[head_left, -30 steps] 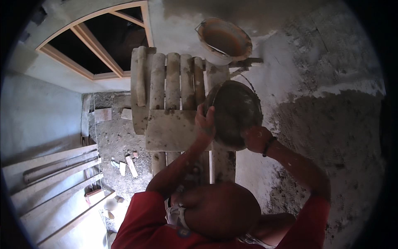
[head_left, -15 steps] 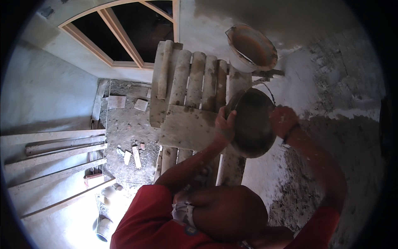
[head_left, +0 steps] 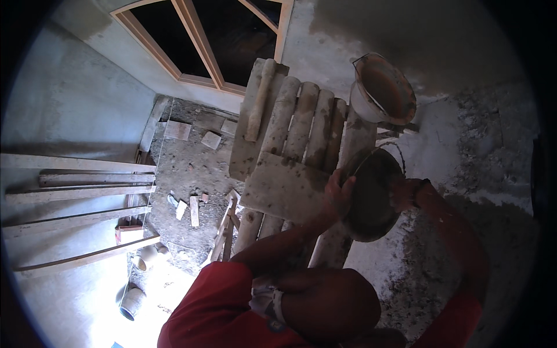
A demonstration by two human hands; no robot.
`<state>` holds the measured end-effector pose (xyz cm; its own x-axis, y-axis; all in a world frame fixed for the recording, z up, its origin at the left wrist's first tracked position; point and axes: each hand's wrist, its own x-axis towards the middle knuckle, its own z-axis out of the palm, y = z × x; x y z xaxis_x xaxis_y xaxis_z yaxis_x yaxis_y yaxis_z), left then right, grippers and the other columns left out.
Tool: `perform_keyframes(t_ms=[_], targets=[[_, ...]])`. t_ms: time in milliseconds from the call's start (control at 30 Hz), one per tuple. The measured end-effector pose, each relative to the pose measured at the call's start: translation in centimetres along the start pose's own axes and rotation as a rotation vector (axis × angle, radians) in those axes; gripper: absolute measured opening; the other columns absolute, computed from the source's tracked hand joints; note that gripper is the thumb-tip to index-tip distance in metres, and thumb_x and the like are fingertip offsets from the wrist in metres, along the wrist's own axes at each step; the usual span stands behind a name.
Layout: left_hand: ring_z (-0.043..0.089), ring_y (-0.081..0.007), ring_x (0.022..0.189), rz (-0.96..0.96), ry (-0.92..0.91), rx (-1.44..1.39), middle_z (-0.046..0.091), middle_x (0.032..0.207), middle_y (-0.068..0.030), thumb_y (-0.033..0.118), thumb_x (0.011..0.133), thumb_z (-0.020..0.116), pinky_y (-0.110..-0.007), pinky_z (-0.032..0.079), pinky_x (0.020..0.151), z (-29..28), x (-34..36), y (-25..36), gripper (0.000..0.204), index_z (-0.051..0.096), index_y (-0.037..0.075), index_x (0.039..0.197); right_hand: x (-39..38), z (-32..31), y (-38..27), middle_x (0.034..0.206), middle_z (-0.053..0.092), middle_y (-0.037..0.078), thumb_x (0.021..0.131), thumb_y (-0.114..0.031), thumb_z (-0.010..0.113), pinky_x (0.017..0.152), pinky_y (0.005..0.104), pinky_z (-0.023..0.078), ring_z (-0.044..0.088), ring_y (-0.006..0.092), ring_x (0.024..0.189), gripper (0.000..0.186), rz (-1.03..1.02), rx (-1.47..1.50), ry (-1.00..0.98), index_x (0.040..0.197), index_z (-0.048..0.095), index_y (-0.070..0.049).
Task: The person applies cement mixture to a wall using a trowel and then smooths it using a long wooden board while standing on a scaffold.
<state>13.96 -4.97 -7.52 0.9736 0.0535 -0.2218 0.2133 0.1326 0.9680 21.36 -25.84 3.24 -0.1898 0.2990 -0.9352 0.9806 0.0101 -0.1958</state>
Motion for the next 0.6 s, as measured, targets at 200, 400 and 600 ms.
perform_keyframes(t_ms=[200,400,600], targets=[[0.055,-0.042,0.109,-0.027,0.015,-0.071,0.057,0.114,-0.0278,0.033,0.089,0.059,-0.044,0.042,0.092,0.7,-0.1,-0.3,0.05,0.051,-0.006,0.121,-0.8,5.2,-1.2,0.111,0.058,0.004,0.08,-0.023,0.06,0.09,0.0435,0.047,0.054,0.0244,0.11,0.022,-0.121,0.124,0.38,0.101,0.062,-0.017],[0.058,-0.0355,0.106,-0.006,0.095,0.06,0.06,0.112,-0.0247,0.03,0.089,0.061,-0.04,0.044,0.091,1.5,-0.4,-0.5,0.047,0.052,-0.004,0.12,0.0,7.9,-3.6,0.105,0.06,0.006,0.079,-0.019,0.062,0.088,0.0439,0.047,0.056,0.0263,0.105,0.024,-0.102,0.543,0.615,0.102,0.063,-0.015],[0.059,-0.0245,0.097,0.04,0.031,-0.168,0.063,0.104,-0.018,0.026,0.09,0.06,-0.035,0.045,0.086,0.3,0.2,1.0,0.041,0.053,-0.003,0.117,-4.1,-1.1,-4.3,0.069,0.056,0.005,0.081,-0.014,0.064,0.052,0.0321,0.049,0.058,0.0176,0.059,0.015,0.455,1.78,0.179,0.093,0.06,-0.007]])
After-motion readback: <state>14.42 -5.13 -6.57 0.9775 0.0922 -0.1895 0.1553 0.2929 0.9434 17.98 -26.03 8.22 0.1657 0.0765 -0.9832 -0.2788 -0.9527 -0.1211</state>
